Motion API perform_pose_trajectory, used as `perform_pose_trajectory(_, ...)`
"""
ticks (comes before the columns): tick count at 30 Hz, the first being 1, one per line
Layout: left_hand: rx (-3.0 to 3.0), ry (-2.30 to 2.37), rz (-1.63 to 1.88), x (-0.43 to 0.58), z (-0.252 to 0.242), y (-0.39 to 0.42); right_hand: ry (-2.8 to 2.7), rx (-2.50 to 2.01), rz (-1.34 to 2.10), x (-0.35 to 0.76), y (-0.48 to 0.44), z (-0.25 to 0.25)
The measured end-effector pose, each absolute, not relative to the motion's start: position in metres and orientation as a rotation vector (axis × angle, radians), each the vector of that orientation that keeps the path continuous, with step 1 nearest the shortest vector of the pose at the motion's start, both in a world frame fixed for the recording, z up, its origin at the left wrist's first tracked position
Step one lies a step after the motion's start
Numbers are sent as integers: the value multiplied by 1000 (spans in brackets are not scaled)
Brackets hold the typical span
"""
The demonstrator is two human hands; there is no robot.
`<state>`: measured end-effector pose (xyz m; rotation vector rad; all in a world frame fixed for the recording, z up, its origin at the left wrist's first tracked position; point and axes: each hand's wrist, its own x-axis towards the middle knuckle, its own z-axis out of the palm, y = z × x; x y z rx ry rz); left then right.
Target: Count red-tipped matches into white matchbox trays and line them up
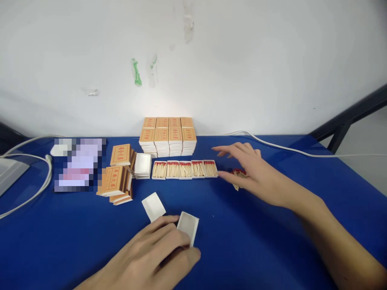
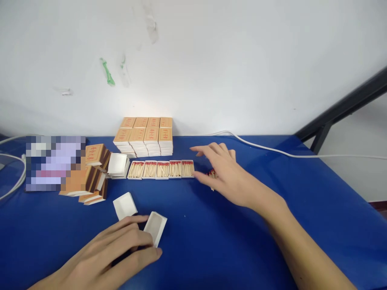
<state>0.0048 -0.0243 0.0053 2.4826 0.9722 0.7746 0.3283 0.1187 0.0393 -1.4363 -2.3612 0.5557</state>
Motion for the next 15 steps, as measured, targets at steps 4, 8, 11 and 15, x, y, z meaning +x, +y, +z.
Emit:
perform_pose_trajectory(4,2500,1104,892,0,6,-27,-2243,-1430,341,343,122,45)
perform_pose_trajectory(8,2591,1241,885,-11,6,-29,-2149,-1536,199,351,125,47)
perform_pose_trajectory(11,2658,1281,860,-18,4,-29,-2126,-1541,170,350,125,46)
perform_pose_trajectory(15,2707,1247,904,-21,1,-29,-2144,-1521,167,346,123,43)
